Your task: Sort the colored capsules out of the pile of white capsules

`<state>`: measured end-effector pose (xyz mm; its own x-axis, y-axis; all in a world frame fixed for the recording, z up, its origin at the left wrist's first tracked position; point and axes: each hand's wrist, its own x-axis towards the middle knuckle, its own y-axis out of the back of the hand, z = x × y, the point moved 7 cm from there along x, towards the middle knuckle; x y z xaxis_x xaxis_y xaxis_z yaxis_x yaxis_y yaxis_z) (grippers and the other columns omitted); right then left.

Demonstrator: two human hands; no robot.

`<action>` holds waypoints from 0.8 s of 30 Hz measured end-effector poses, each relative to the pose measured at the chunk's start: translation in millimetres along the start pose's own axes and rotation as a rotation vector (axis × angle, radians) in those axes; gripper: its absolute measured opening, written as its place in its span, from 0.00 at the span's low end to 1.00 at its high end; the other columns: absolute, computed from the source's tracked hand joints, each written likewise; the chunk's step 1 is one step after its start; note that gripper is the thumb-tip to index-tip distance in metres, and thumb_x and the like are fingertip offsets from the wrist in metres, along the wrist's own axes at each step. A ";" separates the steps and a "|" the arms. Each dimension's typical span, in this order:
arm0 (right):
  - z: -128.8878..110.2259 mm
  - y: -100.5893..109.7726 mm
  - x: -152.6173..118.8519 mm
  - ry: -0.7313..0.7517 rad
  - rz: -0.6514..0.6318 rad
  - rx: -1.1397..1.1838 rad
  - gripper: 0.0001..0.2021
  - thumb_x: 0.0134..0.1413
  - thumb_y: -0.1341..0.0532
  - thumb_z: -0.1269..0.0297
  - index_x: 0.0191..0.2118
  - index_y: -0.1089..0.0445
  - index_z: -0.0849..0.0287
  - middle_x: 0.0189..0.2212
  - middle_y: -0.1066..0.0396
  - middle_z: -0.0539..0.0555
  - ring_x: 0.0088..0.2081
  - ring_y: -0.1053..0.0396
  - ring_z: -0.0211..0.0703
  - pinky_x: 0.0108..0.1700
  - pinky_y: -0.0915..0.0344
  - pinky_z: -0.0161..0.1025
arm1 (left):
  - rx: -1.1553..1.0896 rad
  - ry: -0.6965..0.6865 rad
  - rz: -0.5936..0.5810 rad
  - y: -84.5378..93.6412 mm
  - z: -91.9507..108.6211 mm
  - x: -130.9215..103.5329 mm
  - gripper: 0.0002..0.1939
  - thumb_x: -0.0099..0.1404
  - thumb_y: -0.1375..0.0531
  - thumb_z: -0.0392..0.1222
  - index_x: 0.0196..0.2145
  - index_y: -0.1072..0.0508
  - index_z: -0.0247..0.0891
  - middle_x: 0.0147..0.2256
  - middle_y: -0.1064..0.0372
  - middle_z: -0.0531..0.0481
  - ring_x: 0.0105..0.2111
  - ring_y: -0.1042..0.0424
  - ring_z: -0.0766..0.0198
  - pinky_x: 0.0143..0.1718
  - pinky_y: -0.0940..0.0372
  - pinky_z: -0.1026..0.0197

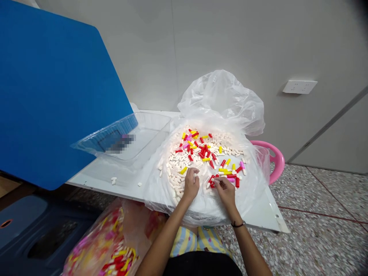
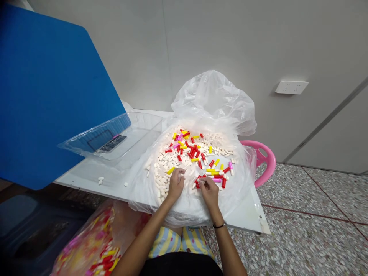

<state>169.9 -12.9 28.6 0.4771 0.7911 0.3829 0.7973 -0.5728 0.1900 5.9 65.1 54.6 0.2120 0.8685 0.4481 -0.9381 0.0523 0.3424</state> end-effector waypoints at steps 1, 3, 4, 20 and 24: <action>0.1 -0.1 0.0 -0.002 -0.002 0.003 0.07 0.52 0.41 0.62 0.33 0.28 0.59 0.31 0.27 0.55 0.34 0.30 0.43 0.37 0.33 0.41 | -0.020 -0.003 -0.003 -0.5 -0.2 -0.4 0.11 0.56 0.51 0.29 0.36 0.36 0.38 0.37 0.37 0.47 0.41 0.35 0.61 0.46 0.39 0.56; 0.3 0.0 0.0 -0.002 -0.001 0.009 0.07 0.52 0.41 0.62 0.33 0.28 0.59 0.31 0.27 0.55 0.34 0.30 0.43 0.37 0.33 0.41 | -0.083 0.001 -0.014 -1.4 -0.9 -1.5 0.11 0.58 0.50 0.31 0.39 0.35 0.38 0.40 0.36 0.46 0.44 0.35 0.60 0.50 0.40 0.55; 0.5 0.2 0.0 0.001 0.003 0.012 0.07 0.52 0.41 0.62 0.33 0.28 0.59 0.31 0.27 0.54 0.35 0.30 0.43 0.38 0.33 0.41 | -0.123 0.006 -0.014 -1.1 -1.3 -2.0 0.11 0.59 0.50 0.32 0.40 0.35 0.38 0.41 0.35 0.46 0.46 0.35 0.60 0.51 0.40 0.55; -0.4 -4.7 0.9 0.075 -0.014 -0.026 0.05 0.53 0.42 0.64 0.33 0.29 0.58 0.31 0.29 0.53 0.34 0.31 0.42 0.36 0.33 0.40 | 0.547 0.003 -0.166 -6.4 -31.2 156.9 0.23 0.59 0.43 0.39 0.52 0.38 0.36 0.56 0.45 0.36 0.57 0.47 0.46 0.56 0.47 0.45; -5.0 -5.5 2.8 0.093 0.012 -0.048 0.05 0.54 0.42 0.64 0.33 0.29 0.57 0.30 0.29 0.53 0.33 0.31 0.42 0.35 0.33 0.39 | 0.626 -0.126 -0.279 -42.7 -29.2 180.7 0.23 0.61 0.43 0.43 0.53 0.38 0.38 0.59 0.49 0.38 0.60 0.52 0.46 0.57 0.50 0.44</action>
<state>164.9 -8.6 33.2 0.4489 0.7618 0.4671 0.7719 -0.5939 0.2268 76.3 234.2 96.8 0.4877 0.7983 0.3533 -0.5174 -0.0616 0.8535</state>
